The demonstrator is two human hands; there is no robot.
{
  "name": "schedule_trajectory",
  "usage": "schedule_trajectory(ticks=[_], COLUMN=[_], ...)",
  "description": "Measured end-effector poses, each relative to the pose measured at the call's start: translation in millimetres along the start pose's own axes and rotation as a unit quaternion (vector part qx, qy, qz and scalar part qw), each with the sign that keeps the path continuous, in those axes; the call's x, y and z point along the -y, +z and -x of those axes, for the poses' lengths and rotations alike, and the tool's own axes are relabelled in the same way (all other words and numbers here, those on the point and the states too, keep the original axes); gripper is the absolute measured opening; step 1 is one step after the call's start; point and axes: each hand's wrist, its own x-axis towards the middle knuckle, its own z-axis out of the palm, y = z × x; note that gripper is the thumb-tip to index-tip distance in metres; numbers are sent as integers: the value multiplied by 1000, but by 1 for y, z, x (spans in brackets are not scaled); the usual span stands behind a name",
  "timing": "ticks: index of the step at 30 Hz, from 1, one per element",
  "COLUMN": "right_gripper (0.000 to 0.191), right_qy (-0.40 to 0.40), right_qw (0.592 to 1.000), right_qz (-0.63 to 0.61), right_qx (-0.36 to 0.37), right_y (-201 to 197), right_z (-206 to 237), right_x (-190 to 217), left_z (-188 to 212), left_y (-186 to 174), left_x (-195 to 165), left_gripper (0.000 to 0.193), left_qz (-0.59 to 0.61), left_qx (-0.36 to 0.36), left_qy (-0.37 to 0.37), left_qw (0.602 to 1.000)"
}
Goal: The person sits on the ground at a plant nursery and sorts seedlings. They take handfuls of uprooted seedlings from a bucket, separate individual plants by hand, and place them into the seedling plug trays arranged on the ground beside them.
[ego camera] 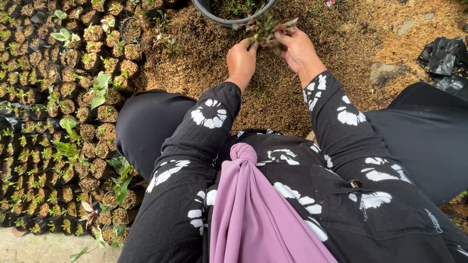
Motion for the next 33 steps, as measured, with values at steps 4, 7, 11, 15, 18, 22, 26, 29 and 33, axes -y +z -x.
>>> schedule_trajectory(ticks=[4,7,11,15,18,22,26,29,33], right_gripper=[15,17,20,15,11,15,41,37,24], right_qy=[1,1,-17,-33,-34,-32,-11,41,14], right_qw=[999,998,995,996,996,994,988,994,998], right_qz=[-15,-41,-94,-79,-65,-59,-68,1,38], right_qx=[-32,-42,-26,10,51,82,137,98,51], right_y=[-10,-17,-28,-36,-34,-21,-11,-5,-6], right_z=[2,4,4,1,-1,7,20,17,4], right_x=[4,5,4,1,-3,-1,16,18,1], left_z=[-3,-5,-8,-8,-6,-3,-2,1,8], left_y=[-3,-1,1,4,10,14,10,7,3], left_x=[0,3,8,9,4,1,3,1,-5], left_gripper=[23,23,30,44,48,26,17,13,11], left_qz=[115,163,107,31,106,-5,-72,-91,-148], left_qx=[15,5,-44,-28,59,83,8,1,17], left_qy=[-74,-109,-37,118,79,59,147,205,238], left_qw=[990,981,993,992,989,995,986,975,960])
